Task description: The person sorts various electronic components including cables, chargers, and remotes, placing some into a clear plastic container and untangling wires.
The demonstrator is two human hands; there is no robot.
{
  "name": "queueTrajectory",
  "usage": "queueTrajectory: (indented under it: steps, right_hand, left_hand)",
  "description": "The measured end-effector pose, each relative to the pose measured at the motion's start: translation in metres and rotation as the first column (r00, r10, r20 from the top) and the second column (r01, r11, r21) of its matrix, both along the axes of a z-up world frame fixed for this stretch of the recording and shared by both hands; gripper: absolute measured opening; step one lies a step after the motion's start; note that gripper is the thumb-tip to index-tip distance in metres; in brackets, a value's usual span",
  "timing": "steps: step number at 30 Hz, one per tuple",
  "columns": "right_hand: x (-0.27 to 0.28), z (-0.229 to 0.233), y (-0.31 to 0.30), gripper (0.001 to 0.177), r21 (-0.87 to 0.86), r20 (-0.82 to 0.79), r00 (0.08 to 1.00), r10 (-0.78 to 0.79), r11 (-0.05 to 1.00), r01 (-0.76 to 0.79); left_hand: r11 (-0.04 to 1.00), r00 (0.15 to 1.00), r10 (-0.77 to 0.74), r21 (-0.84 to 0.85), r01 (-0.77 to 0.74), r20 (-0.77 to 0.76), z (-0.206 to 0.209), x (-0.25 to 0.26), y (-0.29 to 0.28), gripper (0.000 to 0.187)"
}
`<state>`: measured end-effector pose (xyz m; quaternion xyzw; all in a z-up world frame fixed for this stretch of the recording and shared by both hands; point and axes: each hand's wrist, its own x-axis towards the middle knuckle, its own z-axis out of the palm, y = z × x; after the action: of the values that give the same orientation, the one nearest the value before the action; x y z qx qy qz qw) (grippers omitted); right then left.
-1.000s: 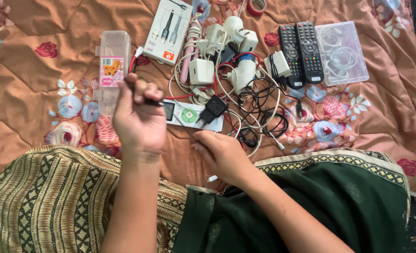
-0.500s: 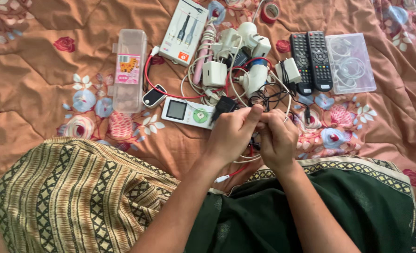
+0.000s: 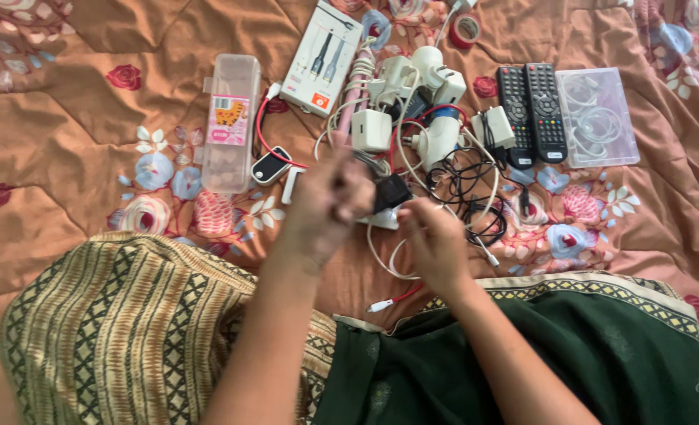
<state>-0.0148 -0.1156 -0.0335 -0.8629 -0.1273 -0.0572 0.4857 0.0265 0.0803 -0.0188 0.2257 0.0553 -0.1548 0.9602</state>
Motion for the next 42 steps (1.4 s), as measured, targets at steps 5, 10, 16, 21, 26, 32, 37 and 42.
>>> queueTrajectory:
  steps: [5, 10, 16, 21, 26, 32, 37, 42]
  right_hand:
    - [-0.011, 0.010, 0.016, 0.012, -0.181, 0.240, 0.926, 0.291, 0.951, -0.252]
    - [-0.009, 0.025, 0.007, 0.014, -0.270, 0.359, 0.866, 0.348, 0.927, -0.260]
    - [0.004, 0.030, -0.025, 0.013, -0.099, 0.513, 0.858, -0.003, 0.993, 0.063]
    - [0.004, 0.012, -0.031, 0.004, 0.148, 0.217, 0.967, -0.134, 0.984, 0.103]
    - [0.007, -0.010, -0.015, 0.016, 0.557, -0.268, 0.955, 0.131, 0.830, 0.043]
    - [0.010, -0.013, -0.007, 0.013, 0.434, -0.155, 0.978, 0.140, 0.899, -0.060]
    - [0.013, 0.001, -0.004, 0.021, 0.311, -0.155, 0.973, 0.172, 0.943, -0.117]
    - [0.009, 0.017, 0.001, 0.039, 0.029, 0.027, 0.990, 0.141, 0.989, -0.142]
  left_hand:
    - [0.925, 0.935, 0.355, -0.152, -0.348, 0.022, -0.005, 0.007, 0.033, 0.026]
    - [0.621, 0.910, 0.215, 0.669, -0.407, 0.354, -0.013, 0.004, -0.007, 0.038]
    - [0.309, 0.775, -0.317, 0.832, -0.461, 0.547, 0.004, -0.022, -0.063, 0.058]
    - [0.403, 0.884, -0.378, 0.909, -0.110, 0.275, 0.013, -0.022, -0.065, 0.060]
    - [0.836, 0.949, -0.307, 0.497, 0.232, 0.073, 0.009, -0.018, -0.035, 0.053]
    - [0.983, 0.989, -0.147, 0.109, 0.150, -0.034, 0.007, -0.016, -0.033, 0.046]
    - [0.995, 0.995, -0.095, -0.029, 0.094, -0.024, -0.005, -0.011, -0.030, 0.040]
    - [0.969, 0.995, -0.077, -0.229, 0.088, 0.056, -0.013, -0.007, -0.009, 0.038]
